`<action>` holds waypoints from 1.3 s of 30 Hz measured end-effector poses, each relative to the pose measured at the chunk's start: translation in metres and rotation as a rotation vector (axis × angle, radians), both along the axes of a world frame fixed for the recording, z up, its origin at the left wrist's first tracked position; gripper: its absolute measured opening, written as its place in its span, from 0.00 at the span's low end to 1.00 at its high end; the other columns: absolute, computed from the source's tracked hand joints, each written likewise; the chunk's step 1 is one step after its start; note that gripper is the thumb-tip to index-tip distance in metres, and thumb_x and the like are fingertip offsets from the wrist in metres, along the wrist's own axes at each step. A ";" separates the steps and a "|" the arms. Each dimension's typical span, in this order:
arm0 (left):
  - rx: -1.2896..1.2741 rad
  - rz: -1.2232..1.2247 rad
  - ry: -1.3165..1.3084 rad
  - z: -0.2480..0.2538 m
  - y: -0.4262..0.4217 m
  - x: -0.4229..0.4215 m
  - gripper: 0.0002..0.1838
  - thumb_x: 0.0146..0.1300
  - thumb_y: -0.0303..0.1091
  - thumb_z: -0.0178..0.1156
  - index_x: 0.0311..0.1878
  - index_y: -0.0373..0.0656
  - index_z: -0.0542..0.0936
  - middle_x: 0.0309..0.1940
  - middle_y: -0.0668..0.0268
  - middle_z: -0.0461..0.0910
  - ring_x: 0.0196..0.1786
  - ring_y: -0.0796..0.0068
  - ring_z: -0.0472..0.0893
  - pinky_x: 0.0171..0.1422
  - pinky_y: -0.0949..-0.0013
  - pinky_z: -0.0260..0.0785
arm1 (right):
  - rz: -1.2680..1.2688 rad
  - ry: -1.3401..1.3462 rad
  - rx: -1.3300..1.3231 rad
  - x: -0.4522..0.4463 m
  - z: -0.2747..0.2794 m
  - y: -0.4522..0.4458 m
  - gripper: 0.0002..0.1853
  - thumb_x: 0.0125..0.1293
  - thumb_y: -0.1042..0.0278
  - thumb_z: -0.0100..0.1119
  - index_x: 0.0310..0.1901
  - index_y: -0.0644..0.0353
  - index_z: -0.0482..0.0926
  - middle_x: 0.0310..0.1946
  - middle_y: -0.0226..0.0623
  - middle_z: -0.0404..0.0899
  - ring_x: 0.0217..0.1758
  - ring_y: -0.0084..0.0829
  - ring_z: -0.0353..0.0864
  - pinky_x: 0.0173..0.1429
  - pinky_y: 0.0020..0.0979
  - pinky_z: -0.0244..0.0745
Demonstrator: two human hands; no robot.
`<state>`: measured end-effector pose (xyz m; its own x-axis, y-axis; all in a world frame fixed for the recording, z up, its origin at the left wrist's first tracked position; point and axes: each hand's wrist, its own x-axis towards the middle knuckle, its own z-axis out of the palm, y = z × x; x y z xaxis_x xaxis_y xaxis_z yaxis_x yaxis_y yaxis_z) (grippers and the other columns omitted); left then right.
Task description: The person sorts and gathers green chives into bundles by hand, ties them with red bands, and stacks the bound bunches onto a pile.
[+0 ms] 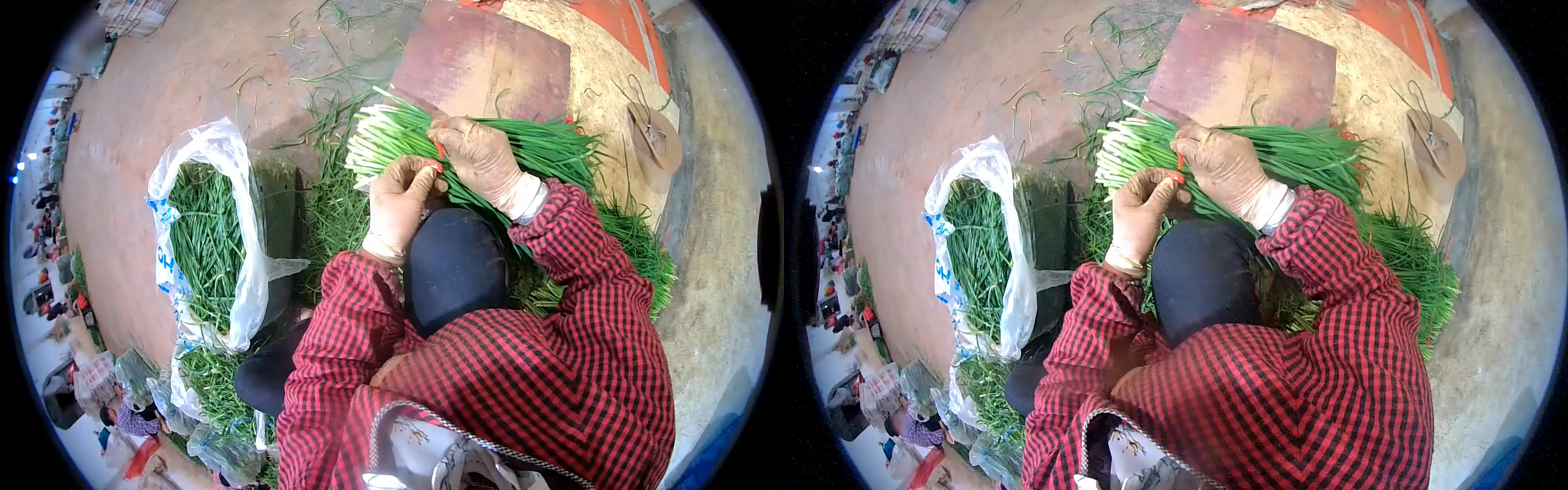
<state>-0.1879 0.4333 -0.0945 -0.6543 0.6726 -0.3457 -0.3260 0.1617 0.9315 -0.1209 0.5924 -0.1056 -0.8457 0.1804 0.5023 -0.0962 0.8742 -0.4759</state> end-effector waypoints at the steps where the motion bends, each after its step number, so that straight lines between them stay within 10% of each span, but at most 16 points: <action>1: 0.021 0.010 -0.049 0.002 0.001 0.000 0.07 0.69 0.31 0.58 0.42 0.36 0.79 0.29 0.64 0.84 0.28 0.80 0.79 0.35 0.75 0.72 | 0.000 -0.003 -0.002 -0.001 -0.001 0.002 0.11 0.56 0.73 0.57 0.43 0.54 0.79 0.40 0.33 0.81 0.38 0.39 0.82 0.40 0.36 0.77; 21: -0.203 -0.053 -0.114 0.015 0.034 -0.036 0.08 0.67 0.31 0.59 0.43 0.35 0.77 0.29 0.62 0.83 0.26 0.73 0.83 0.30 0.74 0.75 | 0.107 -0.110 -0.029 0.003 0.006 0.018 0.22 0.62 0.67 0.56 0.57 0.65 0.72 0.45 0.50 0.80 0.48 0.47 0.81 0.54 0.40 0.77; 39: -0.223 -0.083 -0.110 0.018 0.038 -0.039 0.09 0.69 0.33 0.58 0.43 0.35 0.78 0.28 0.62 0.84 0.26 0.74 0.82 0.29 0.73 0.74 | -0.075 -0.178 -0.051 -0.014 0.006 0.008 0.06 0.68 0.65 0.52 0.37 0.57 0.75 0.26 0.40 0.78 0.32 0.43 0.82 0.35 0.40 0.76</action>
